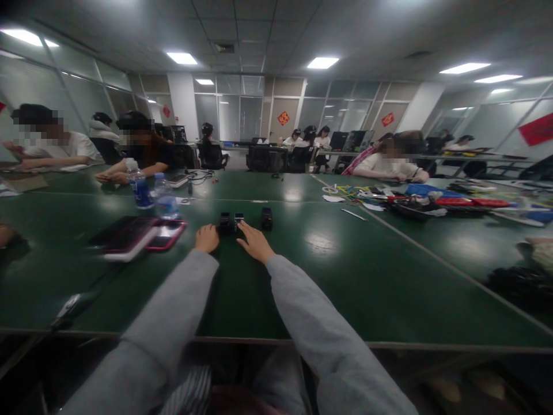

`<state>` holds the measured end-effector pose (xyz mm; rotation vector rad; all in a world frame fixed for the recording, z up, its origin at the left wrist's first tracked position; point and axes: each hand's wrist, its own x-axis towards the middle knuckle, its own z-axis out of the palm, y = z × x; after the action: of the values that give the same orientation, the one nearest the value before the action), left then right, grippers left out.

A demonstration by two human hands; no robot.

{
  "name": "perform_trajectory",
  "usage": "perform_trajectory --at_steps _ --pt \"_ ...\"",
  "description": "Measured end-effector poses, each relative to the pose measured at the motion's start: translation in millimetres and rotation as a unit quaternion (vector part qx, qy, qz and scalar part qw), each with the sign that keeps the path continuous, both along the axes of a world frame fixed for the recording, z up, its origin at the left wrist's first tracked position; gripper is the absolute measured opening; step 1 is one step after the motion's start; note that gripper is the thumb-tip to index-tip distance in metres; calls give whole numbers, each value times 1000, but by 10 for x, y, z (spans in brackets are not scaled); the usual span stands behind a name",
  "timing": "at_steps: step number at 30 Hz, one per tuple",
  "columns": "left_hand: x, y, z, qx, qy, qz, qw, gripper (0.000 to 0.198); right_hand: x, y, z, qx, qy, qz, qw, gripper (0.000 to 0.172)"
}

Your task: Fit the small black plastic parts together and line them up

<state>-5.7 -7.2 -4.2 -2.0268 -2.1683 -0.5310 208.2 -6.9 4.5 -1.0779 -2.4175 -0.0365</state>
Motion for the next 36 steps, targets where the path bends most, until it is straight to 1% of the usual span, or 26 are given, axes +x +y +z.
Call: perform_trajectory --at_steps 2,4,7,10,12,14,16,18,20,22,24,26,28,30,32,34,36 --pt "7 -9 6 0 3 2 1000 40 27 2 -1 -5 16 -9 1000 54" --pt "13 -16 17 -3 5 8 1000 40 36 -19 17 0 33 -32 999 50" --pt "15 -19 29 -9 3 10 1000 40 24 -65 67 13 65 -86 994 49" --pt "7 -12 26 -14 -2 2 1000 41 55 -61 110 42 127 -138 981 50" --pt "-3 -5 16 -12 -4 -1 1000 41 126 -1 109 67 178 -167 968 51" --pt "-14 4 4 -8 -4 -3 1000 41 225 106 71 76 212 -196 954 53" --pt "-24 16 -8 -7 -5 -7 1000 41 325 239 -4 52 230 -227 945 55" --pt "-30 26 -14 -12 -7 -13 1000 42 402 371 -99 4 243 -242 939 60" --pt "-30 29 -14 -17 -9 -15 1000 42 448 481 -183 -30 262 -228 937 65" --pt "-26 21 -7 -16 -8 -11 1000 43 469 559 -231 -44 276 -198 939 68" --pt "-23 6 3 -12 -5 -6 1000 43 478 601 -233 -61 277 -173 943 69" --pt "-22 -7 9 -11 -3 -5 1000 43 478 598 -195 -79 263 -163 947 69" --pt "-23 -12 10 -12 -1 -8 1000 43 462 541 -136 -64 246 -172 952 66" --pt "-22 -10 8 -11 1 -11 1000 43 419 432 -75 -19 226 -179 957 61" --pt "-17 -8 9 -9 1 -7 1000 42 336 296 -31 10 193 -163 967 56" --pt "-10 -11 16 -7 1 -2 1000 41 224 171 -16 7 151 -133 980 55" --pt "-5 -18 26 -9 0 0 1000 41 111 84 -24 -21 112 -104 988 60"
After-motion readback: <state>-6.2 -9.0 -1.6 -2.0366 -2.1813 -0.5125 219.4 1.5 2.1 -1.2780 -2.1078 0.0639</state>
